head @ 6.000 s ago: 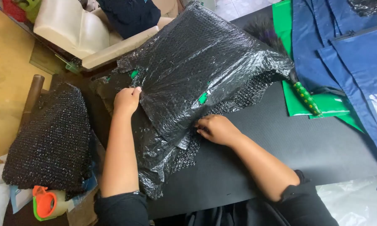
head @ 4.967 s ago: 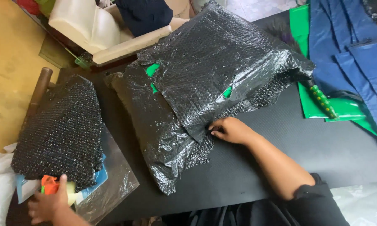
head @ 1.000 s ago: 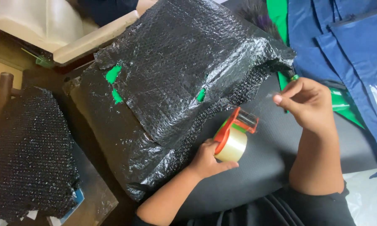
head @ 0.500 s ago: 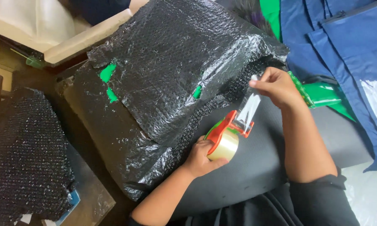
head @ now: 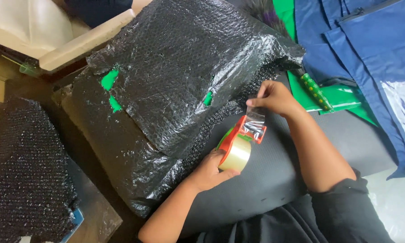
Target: The person wraps a green tote bag in black bubble wrap on a table, then uses a handheld tape dispenser to apply clear tape to seal the bubble wrap. The person also cuts and places several small pieces of tape on the table surface.
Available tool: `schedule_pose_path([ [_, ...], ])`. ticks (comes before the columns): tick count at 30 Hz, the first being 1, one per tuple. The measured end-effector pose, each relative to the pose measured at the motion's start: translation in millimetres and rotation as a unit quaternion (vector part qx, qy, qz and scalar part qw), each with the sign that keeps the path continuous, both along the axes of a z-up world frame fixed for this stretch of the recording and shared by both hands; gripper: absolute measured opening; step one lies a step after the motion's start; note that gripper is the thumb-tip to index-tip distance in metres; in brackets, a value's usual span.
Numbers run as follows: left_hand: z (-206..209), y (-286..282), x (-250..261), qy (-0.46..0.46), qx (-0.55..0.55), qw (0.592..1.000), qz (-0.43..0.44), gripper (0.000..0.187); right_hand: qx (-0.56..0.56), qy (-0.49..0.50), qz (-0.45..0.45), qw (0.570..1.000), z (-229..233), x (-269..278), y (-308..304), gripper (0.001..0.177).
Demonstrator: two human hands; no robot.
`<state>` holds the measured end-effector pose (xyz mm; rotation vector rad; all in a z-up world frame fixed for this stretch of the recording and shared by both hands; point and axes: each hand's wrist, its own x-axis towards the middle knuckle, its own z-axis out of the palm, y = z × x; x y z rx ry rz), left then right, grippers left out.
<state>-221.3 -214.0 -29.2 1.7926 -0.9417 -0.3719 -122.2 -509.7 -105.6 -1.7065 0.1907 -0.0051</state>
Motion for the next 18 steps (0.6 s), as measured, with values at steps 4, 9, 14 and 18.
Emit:
schedule_pose_path([
  [4,-22,2,1,0.024,-0.008,1.000,0.018,0.034,-0.125,0.030,0.079,0.989,-15,2,-15,0.040],
  [9,-48,0,-5,0.021,-0.027,0.999,0.029,0.033,-0.228,0.062,0.142,0.961,3,-6,-20,0.033],
  [14,-57,-1,-6,0.030,-0.046,0.998,0.042,0.035,-0.254,0.092,0.173,0.947,10,-7,-22,0.033],
  [18,-54,-1,-5,0.023,-0.047,0.997,0.051,0.036,-0.272,0.103,0.182,0.939,9,-7,-25,0.036],
])
